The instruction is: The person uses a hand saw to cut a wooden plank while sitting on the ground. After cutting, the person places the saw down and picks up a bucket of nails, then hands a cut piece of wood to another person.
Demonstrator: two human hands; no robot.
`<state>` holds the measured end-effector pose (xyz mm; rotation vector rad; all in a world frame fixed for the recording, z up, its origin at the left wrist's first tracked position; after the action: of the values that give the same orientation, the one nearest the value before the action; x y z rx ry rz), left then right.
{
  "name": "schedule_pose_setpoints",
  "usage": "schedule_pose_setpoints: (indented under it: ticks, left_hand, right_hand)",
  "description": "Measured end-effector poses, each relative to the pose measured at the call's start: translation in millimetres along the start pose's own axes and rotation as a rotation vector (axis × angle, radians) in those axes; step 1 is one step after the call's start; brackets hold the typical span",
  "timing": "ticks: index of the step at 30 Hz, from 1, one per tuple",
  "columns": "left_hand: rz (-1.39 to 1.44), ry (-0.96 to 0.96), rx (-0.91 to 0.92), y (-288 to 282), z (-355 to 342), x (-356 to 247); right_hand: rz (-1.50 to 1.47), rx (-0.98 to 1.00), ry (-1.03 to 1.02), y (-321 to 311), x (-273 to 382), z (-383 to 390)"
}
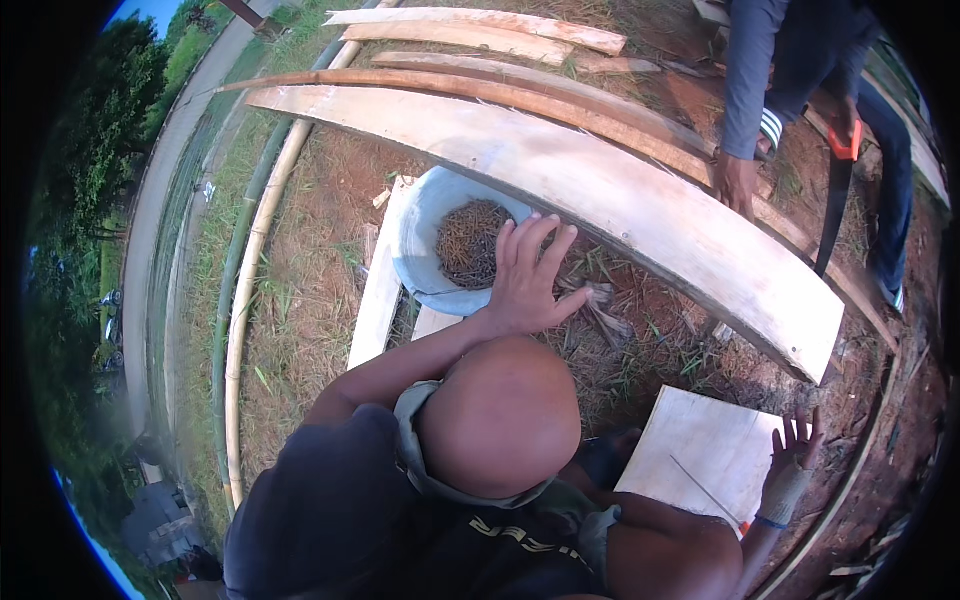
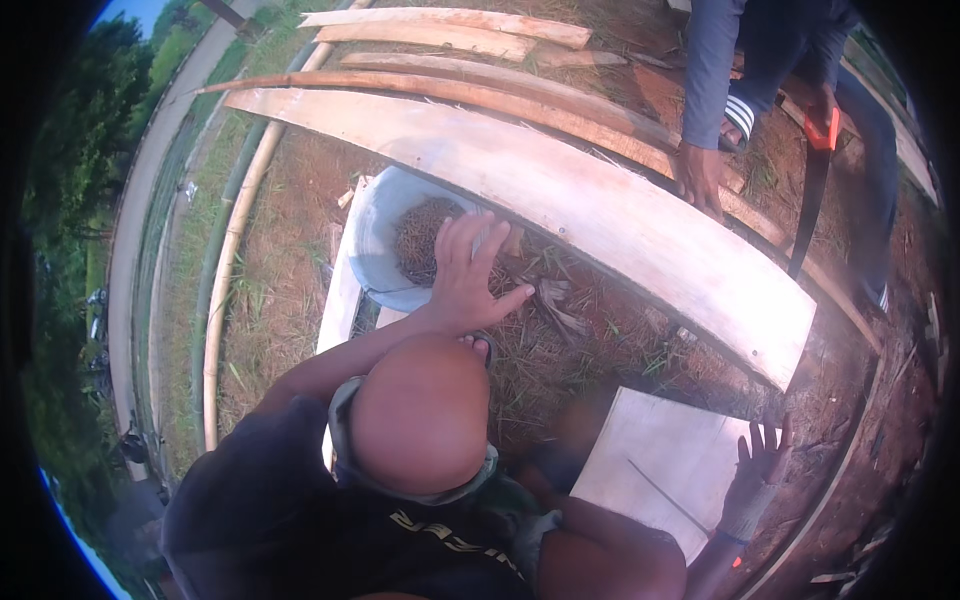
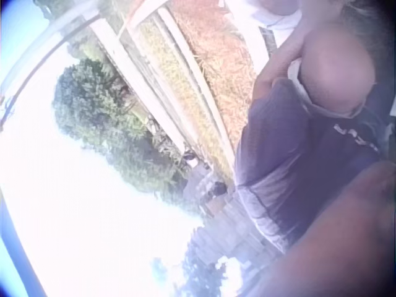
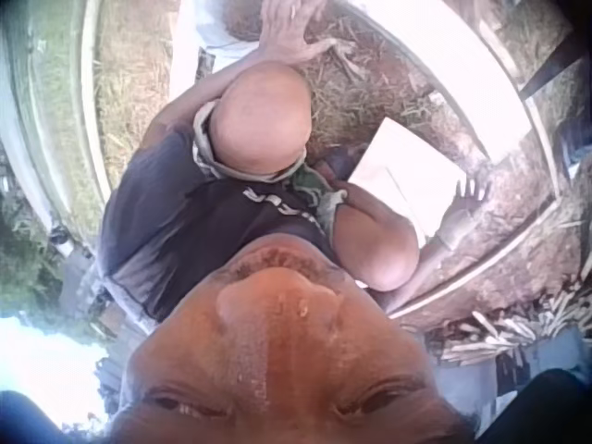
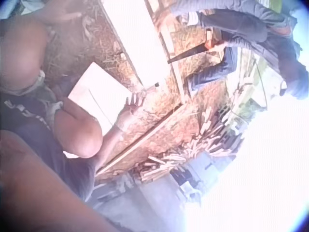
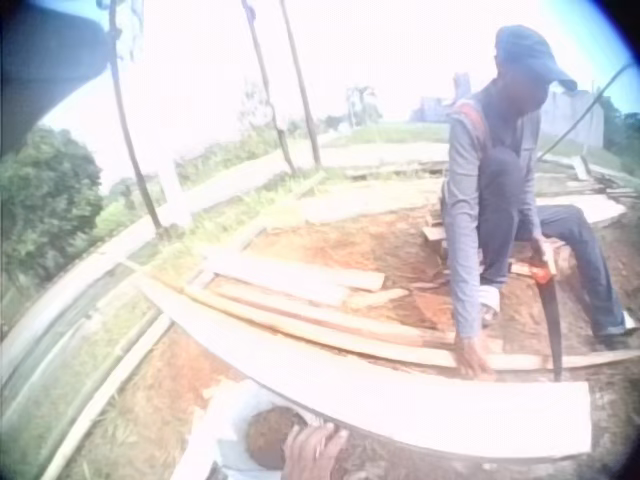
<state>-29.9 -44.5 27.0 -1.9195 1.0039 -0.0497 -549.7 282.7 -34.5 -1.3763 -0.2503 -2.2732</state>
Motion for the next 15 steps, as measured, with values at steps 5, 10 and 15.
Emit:
schedule_pose_setpoints:
  ticks: [5, 10, 15]
  left_hand:
    - [0.141, -0.571, 0.354, 9, 61, 60]
    - [0.126, -0.470, 0.291, -29, 20, 60]
    - [0.083, -0.752, 0.032, -124, -11, 118]
  right_hand:
    - [-0.034, 0.161, -0.137, 135, 84, 26]
    - [-0.106, 0.070, -0.233, 182, 105, 9]
    - [-0.014, 0.191, -0.257, 186, 165, -33]
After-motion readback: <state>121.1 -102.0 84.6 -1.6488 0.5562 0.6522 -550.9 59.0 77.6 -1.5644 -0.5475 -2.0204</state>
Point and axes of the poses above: each hand's wrist, its own z-axis away from the middle knuckle, its own y-axis out of the palm, x = y × z, the point moved 6 cm from there along -z, towards the middle knuckle, and after that the axes turned 8 degrees about -x, right-handed, at the moved point
